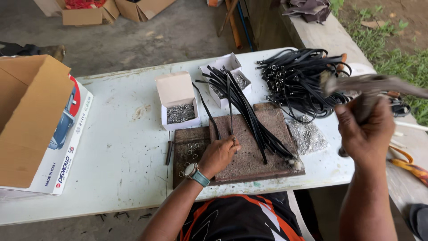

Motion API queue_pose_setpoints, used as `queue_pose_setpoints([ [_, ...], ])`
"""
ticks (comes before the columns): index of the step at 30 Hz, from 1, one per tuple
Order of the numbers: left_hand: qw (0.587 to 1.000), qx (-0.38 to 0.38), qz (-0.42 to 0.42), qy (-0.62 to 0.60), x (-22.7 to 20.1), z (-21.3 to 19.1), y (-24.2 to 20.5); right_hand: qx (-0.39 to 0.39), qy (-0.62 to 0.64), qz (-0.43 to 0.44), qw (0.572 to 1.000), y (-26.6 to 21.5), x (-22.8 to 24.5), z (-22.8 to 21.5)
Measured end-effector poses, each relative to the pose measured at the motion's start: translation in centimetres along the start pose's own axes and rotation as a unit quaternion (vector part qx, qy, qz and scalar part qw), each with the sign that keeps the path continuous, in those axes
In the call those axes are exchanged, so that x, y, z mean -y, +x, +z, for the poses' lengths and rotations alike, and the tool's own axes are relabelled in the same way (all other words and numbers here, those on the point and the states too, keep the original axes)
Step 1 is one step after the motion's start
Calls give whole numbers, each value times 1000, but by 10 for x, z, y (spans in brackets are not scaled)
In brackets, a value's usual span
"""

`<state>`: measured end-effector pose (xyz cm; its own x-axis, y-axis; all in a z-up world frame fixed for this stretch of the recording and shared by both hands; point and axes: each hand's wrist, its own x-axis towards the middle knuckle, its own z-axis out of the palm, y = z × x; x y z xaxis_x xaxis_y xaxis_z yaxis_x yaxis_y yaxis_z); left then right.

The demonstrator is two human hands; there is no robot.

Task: The person repeatedly picks up black shoe laces, inserts metal aglets, and uses a hammer to secure them onto a wooden block. The person then places the finished laces into a pile on the table.

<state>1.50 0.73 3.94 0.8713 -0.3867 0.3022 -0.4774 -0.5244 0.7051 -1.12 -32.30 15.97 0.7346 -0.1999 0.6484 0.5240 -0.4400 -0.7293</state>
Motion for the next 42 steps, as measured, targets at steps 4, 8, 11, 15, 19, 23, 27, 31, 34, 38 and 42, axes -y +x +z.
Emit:
queue_pose_setpoints([
  [4,1000,20,3,21,4,9,-12,37,60,1,997,-3,16,41],
  [8,999,25,-4,19,3,7,-9,433,-400,-150,794,-7,31,89],
  [11,999,2,35,13,3,5,-6,191,-327,-230,896,17,46,71],
  [15,999,11,27,45,11,10,-7,-50,-4,-112,992,48,50,35],
  [19,999,34,0,31,7,13,-6,-79,-320,-309,892,17,32,72],
  [23,999,25,16,19,-1,6,-1,283,-346,-176,877,-16,-3,62],
  [27,1000,12,-19,12,2,3,-2,185,-386,-41,903,-23,-40,-5],
  [31,999,21,-15,-38,0,-5,0,152,-436,64,885,-44,-51,-50],
  [34,999,30,-16,-27,-2,-4,4,88,-395,93,910,-49,-54,-67],
  [38,999,34,15,-10,-2,-4,5,-75,-52,10,996,-33,-42,-60],
  [42,999,50,-13,-2,-2,-2,1,-96,-56,-79,991,-12,-15,4],
])
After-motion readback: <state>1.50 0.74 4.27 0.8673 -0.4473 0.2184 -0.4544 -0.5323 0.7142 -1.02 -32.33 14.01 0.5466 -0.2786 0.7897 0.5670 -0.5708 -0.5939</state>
